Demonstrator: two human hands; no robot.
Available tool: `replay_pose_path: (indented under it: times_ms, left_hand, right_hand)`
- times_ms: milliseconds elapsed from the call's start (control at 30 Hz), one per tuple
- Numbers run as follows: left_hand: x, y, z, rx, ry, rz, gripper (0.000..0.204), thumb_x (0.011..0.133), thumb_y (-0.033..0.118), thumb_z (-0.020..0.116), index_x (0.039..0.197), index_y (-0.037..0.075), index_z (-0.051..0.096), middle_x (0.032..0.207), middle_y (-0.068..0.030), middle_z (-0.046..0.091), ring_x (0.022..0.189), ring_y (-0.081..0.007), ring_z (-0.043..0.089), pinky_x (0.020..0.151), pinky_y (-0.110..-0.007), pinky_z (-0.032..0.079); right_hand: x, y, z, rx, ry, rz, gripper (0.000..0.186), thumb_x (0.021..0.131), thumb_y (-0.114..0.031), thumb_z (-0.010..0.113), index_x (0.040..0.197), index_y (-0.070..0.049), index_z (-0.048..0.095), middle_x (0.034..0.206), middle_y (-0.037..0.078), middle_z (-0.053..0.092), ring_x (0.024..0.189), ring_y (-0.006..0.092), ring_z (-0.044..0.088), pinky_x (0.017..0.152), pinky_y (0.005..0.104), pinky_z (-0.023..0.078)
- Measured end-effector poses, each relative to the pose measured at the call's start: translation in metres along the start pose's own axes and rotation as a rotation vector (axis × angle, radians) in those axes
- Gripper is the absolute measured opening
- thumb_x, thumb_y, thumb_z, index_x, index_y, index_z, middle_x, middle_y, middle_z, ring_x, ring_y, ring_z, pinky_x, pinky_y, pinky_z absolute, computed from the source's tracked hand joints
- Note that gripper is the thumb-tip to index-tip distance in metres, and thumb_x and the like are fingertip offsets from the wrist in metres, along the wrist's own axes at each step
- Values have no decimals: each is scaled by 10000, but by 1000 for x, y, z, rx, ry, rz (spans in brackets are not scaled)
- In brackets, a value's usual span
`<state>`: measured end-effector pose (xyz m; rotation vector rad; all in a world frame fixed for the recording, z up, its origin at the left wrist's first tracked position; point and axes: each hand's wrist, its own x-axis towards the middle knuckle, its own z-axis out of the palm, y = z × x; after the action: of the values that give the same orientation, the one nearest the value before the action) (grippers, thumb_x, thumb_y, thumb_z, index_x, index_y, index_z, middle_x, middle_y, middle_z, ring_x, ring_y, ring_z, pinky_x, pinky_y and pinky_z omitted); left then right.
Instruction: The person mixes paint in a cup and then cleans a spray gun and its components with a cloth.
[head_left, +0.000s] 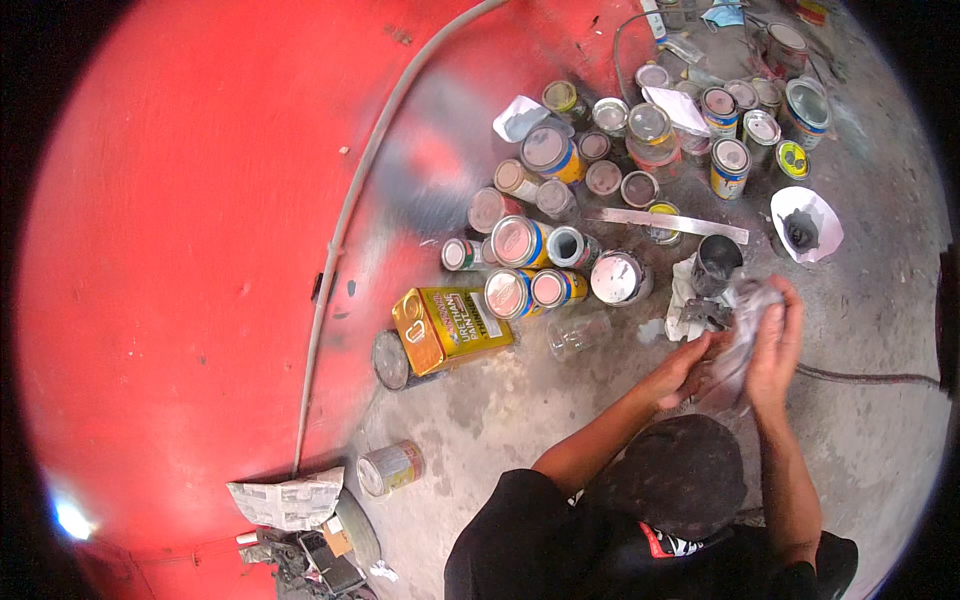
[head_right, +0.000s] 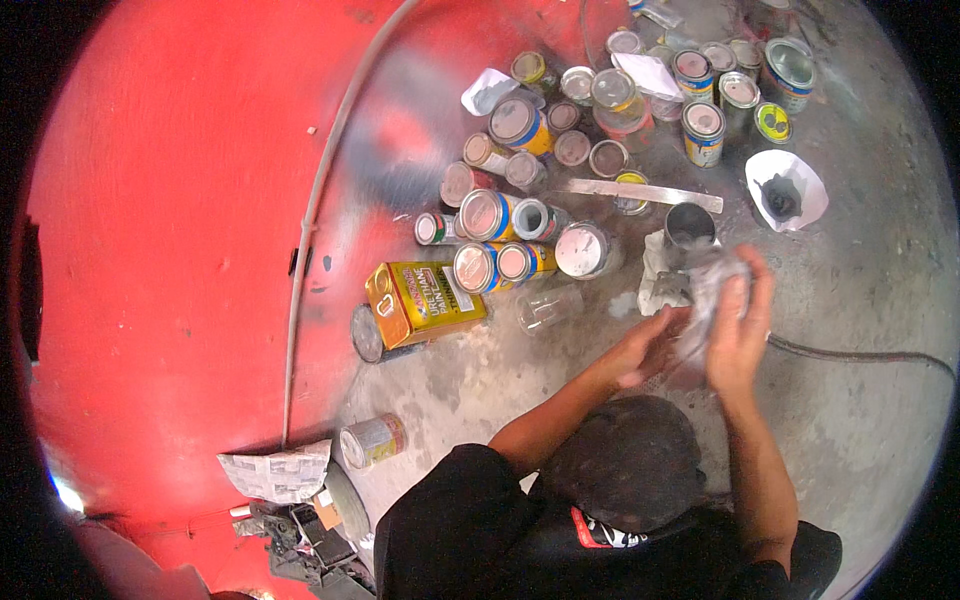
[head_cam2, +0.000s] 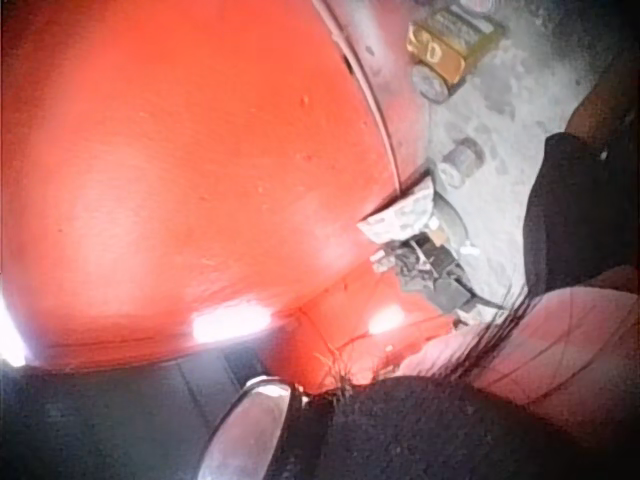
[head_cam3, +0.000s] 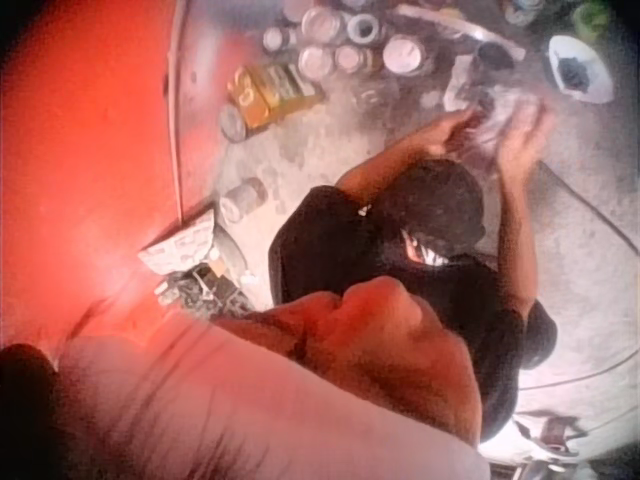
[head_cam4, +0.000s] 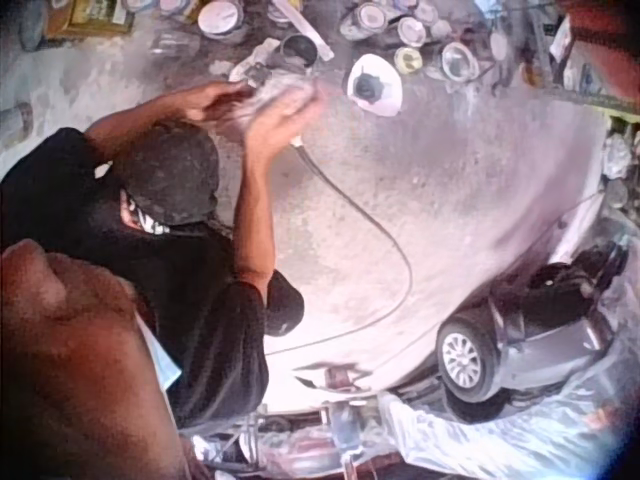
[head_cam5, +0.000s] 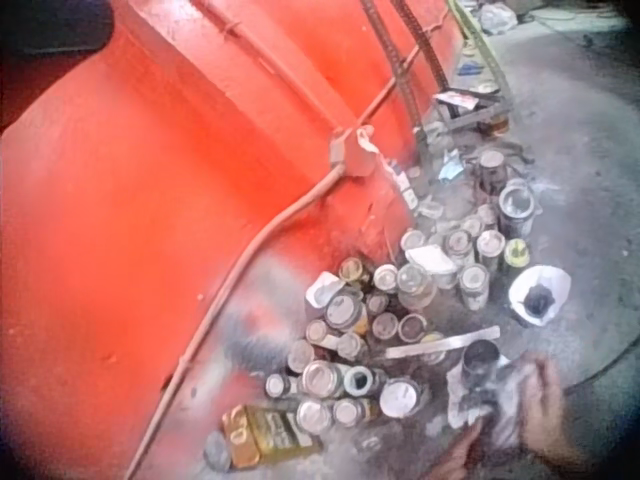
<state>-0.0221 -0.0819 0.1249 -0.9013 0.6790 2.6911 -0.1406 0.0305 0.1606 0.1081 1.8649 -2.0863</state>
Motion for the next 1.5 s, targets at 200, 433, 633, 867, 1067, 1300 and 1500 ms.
replay_pose_path:
  times_ms: [200,433,633,867,1067,1300,1500]
  left_hand:
    - [6,63,-26,1218,566,616,239,953,226,545,1048,37,657,1066,-90,654,1014,-234,587,848,-345,452]
    - [91,165,-11,2170,222,1097,330,794,222,685,1092,84,658,1150,-143,601,1086,-317,542,919,-424,434]
    - [130,179,-28,2363,7,742,314,769,220,704,1066,122,669,1221,-117,578,1172,-318,493,951,-463,393]
    - [76,210,41,2152,277,714,264,846,249,654,1020,58,601,820,-193,657,805,-378,632,702,-466,472]
    - [-15,260,114,1765,507,1360,226,898,138,640,1034,20,505,843,-164,658,764,-264,659,629,-384,516]
    - [-67,185,276,740,-143,1390,215,901,30,607,1068,51,474,1053,-141,630,934,-242,667,794,-420,605]
    - [-47,81,352,425,-486,1018,122,934,-23,511,1037,40,497,1168,-168,598,1070,-272,611,903,-406,565]
  right_hand:
    - [7,-12,-1,673,-297,616,534,941,-529,484,1112,-33,580,903,101,663,695,188,642,653,322,556]
    - [17,-49,-41,-106,-185,-84,491,712,-1,593,1200,47,563,1174,113,530,988,219,583,878,277,466]
    - [-1,-69,-69,-307,-141,-56,342,840,-109,582,1147,41,599,1067,85,573,970,196,577,878,271,444]
    - [-7,-105,-117,503,-32,55,446,812,-67,571,1241,15,478,1010,113,613,827,153,631,707,275,517]
    - [-14,-105,-107,591,-157,-62,346,799,-101,633,1120,17,584,947,68,645,738,140,638,677,268,516]
    - [-20,-135,-134,1213,-140,-58,387,939,-272,475,1160,27,585,1009,131,683,846,231,678,787,340,547]
    - [-58,-179,-127,1311,-78,-302,505,1000,-425,392,1242,-4,532,1101,102,641,942,190,630,857,339,506]
